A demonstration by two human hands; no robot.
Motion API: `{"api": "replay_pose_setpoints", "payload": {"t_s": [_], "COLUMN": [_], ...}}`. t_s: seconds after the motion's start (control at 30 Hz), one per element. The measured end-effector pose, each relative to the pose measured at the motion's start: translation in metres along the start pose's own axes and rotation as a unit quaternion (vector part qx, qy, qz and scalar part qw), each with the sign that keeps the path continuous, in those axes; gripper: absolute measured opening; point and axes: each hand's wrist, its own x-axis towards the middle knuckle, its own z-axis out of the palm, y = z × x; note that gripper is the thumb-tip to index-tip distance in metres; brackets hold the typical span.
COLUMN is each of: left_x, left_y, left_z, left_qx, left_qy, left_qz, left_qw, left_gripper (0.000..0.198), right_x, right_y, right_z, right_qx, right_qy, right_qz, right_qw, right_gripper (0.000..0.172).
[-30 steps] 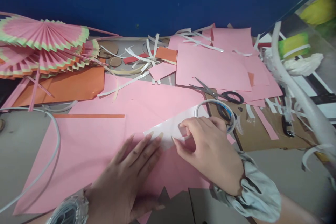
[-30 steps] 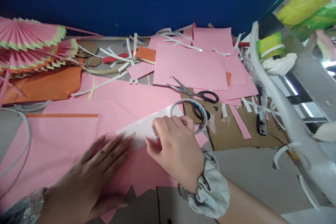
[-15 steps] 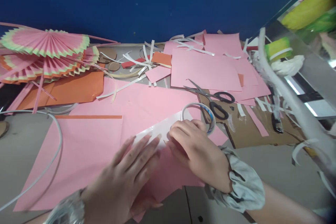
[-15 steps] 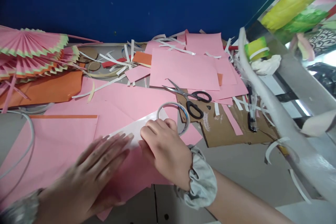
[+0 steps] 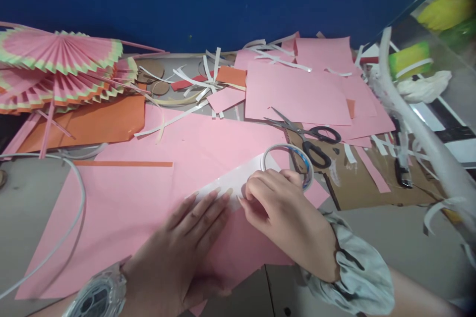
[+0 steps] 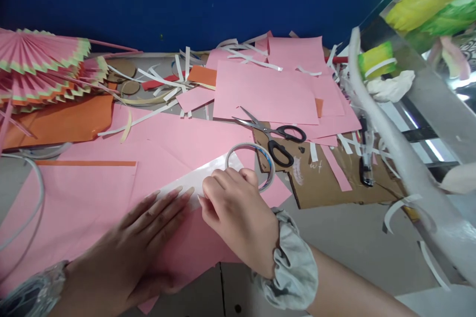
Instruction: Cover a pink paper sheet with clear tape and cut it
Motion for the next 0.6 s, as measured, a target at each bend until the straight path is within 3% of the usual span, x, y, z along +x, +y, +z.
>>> {"api": "replay_pose_setpoints", "payload": {"t_s": [0.6], "left_x": [0.0012], "left_y": [-0.0013], "left_z": [0.0013], "left_qx": [0.014], "left_qy": [0.045], "left_qz": [0.001], "left_qw": [0.999], "left_gripper": [0.079], "right_x": [-0.0036], "right_y": [0.0046], "right_z": [0.0015], "right_qx": [0.002], "right_qy": [-0.017], "right_qz": [0.005], "right_qw": [1.000], "right_gripper": [0.013]}}
